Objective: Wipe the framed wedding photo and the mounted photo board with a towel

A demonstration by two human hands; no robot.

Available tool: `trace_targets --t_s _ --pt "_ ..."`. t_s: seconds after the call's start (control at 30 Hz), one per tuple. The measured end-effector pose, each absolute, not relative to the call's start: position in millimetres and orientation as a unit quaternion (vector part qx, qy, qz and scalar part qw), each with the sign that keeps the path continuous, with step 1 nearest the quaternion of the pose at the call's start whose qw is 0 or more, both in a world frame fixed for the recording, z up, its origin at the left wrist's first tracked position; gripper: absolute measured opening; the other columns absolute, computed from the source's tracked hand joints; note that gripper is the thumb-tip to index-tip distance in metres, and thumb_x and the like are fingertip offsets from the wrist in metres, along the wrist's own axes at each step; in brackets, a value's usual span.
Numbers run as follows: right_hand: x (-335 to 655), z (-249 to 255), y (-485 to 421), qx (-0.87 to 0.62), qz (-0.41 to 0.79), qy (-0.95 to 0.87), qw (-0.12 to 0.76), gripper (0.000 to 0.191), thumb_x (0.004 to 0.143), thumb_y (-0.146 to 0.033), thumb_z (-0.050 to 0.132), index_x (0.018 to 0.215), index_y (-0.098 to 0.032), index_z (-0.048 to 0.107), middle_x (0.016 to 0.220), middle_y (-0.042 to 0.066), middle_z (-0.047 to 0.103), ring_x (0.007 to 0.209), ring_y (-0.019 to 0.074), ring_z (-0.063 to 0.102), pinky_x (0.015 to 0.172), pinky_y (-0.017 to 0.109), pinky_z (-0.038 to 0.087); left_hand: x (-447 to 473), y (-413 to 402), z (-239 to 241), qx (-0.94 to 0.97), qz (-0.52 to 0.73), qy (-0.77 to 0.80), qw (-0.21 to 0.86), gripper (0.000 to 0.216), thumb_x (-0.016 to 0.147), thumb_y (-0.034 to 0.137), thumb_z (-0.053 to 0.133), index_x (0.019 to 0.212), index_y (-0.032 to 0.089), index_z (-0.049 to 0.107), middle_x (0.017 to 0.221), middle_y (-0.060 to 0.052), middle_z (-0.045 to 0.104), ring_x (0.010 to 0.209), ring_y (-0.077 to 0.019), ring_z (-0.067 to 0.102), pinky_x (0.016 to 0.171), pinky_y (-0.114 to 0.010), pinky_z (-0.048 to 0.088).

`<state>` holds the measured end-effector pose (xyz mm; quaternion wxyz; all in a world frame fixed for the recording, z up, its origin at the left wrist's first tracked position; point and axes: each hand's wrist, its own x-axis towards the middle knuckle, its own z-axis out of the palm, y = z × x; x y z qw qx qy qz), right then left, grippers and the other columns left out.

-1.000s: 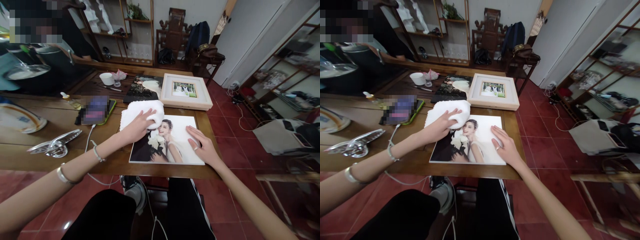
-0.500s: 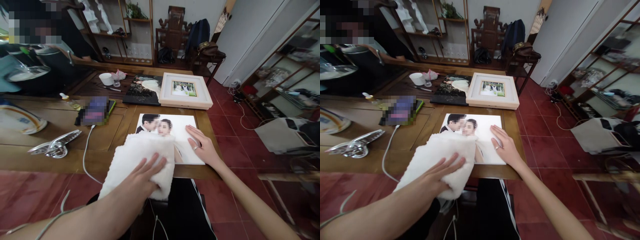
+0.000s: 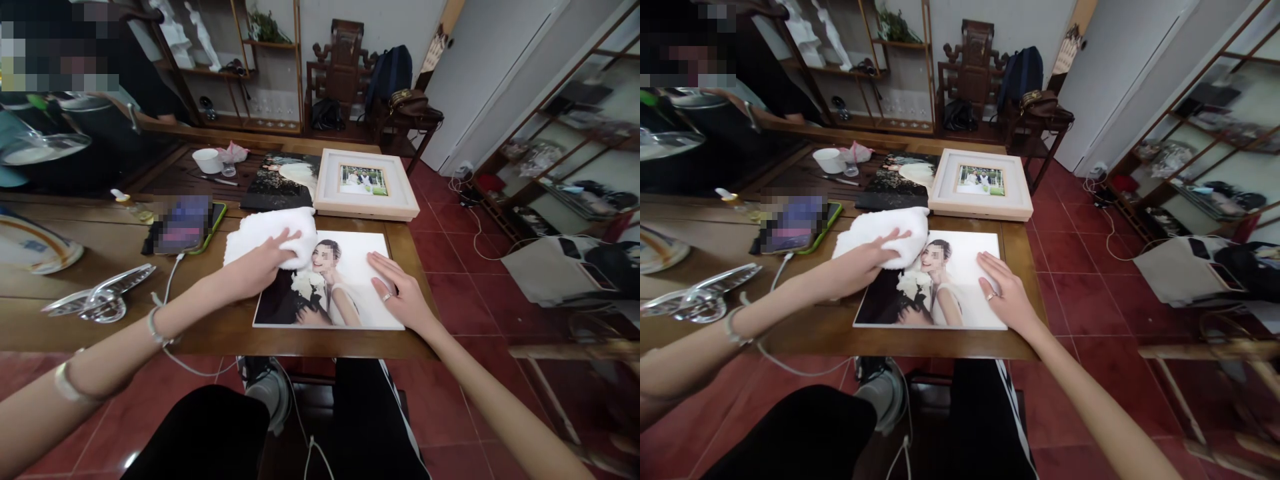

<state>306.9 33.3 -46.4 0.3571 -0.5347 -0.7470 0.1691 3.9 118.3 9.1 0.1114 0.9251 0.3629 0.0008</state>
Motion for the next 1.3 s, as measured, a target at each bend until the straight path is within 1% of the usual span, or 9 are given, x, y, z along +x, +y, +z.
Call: trace_targets --t_s 0.17,0.3,0.37,0.5,0.67,0.9,1.0,1.17,1.3 --pt "306 -48 33 -0.54 0.165 -0.745 0.355 0.043 0.092 -0.025 0.051 0.135 -0.027 0.053 0.14 0.004 0.055 0.135 0.0214 0.046 0.114 0.047 0.037 -2 34 1 0.939 -0.045 0.319 0.122 0.051 0.066 -0.005 0.058 0.111 0.017 0.068 0.157 -0.013 0.02 0.143 -0.0381 0.011 0.111 -0.055 0.031" --pt "306 -49 34 -0.538 0.168 -0.745 0.358 0.043 0.092 -0.026 0.051 0.135 -0.029 0.053 0.14 0.002 0.055 0.135 0.0221 0.046 0.114 0.048 0.038 5 -24 -16 0.953 -0.011 0.285 0.104 0.01 0.077 0.015 0.07 0.077 0.023 0.076 0.157 -0.003 0.025 0.143 -0.0371 0.022 0.113 -0.051 0.032" --pt "306 -49 34 -0.535 0.168 -0.746 0.359 0.044 0.092 -0.026 0.051 0.136 -0.029 0.053 0.14 0.002 0.055 0.135 0.0226 0.046 0.113 0.048 0.038 10 -30 -17 0.954 -0.003 0.281 0.105 0.011 0.08 0.019 0.068 0.074 0.025 0.076 0.156 -0.001 0.027 0.143 -0.0351 0.024 0.114 -0.049 0.032" --pt "307 -50 34 -0.532 0.168 -0.747 0.361 0.044 0.092 -0.026 0.052 0.136 -0.03 0.053 0.14 0.002 0.055 0.135 0.0228 0.046 0.113 0.049 0.038 19 8 0 0.952 -0.035 0.273 0.134 0.035 0.069 0.007 0.069 0.101 0.023 0.073 0.158 -0.007 0.022 0.143 -0.0361 0.021 0.113 -0.049 0.032" --pt "307 -49 34 -0.531 0.165 -0.751 0.357 0.044 0.092 -0.025 0.052 0.136 -0.027 0.053 0.139 0.004 0.056 0.134 0.0221 0.046 0.114 0.049 0.037 36 88 4 0.954 -0.001 0.295 0.061 0.054 0.07 -0.007 0.049 0.117 0.016 0.064 0.157 -0.014 0.024 0.144 -0.0358 0.015 0.113 -0.053 0.028" --pt "307 -46 33 -0.531 0.165 -0.751 0.357 0.043 0.092 -0.026 0.052 0.135 -0.027 0.054 0.139 0.005 0.056 0.134 0.0223 0.047 0.113 0.049 0.038 66 99 11 0.948 -0.046 0.314 -0.016 0.045 0.078 0.001 0.05 0.12 0.009 0.063 0.154 -0.019 0.028 0.141 -0.0447 0.021 0.109 -0.059 0.031" --pt "306 -47 33 -0.534 0.165 -0.75 0.353 0.043 0.093 -0.026 0.051 0.135 -0.026 0.054 0.14 0.005 0.055 0.135 0.0217 0.046 0.114 0.047 0.037 72 49 15 0.949 -0.056 0.306 -0.049 0.039 0.081 0.013 0.06 0.12 0.015 0.065 0.152 -0.02 0.032 0.137 -0.0472 0.03 0.104 -0.062 0.037" --pt "307 -48 33 -0.537 0.168 -0.751 0.346 0.042 0.093 -0.025 0.05 0.136 -0.026 0.053 0.141 0.005 0.054 0.135 0.0211 0.045 0.114 0.047 0.037 68 -29 2 0.967 0.032 0.249 -0.05 0.019 0.086 0.036 0.063 0.089 0.025 0.078 0.147 -0.011 0.044 0.13 -0.0457 0.043 0.098 -0.061 0.044" --pt "306 -48 34 -0.538 0.166 -0.752 0.344 0.042 0.093 -0.025 0.049 0.135 -0.023 0.054 0.141 0.006 0.054 0.135 0.021 0.045 0.114 0.047 0.037 63 -24 3 0.97 0.036 0.241 -0.013 0.022 0.082 0.03 0.067 0.102 0.026 0.074 0.152 -0.009 0.038 0.136 -0.042 0.036 0.105 -0.056 0.04"
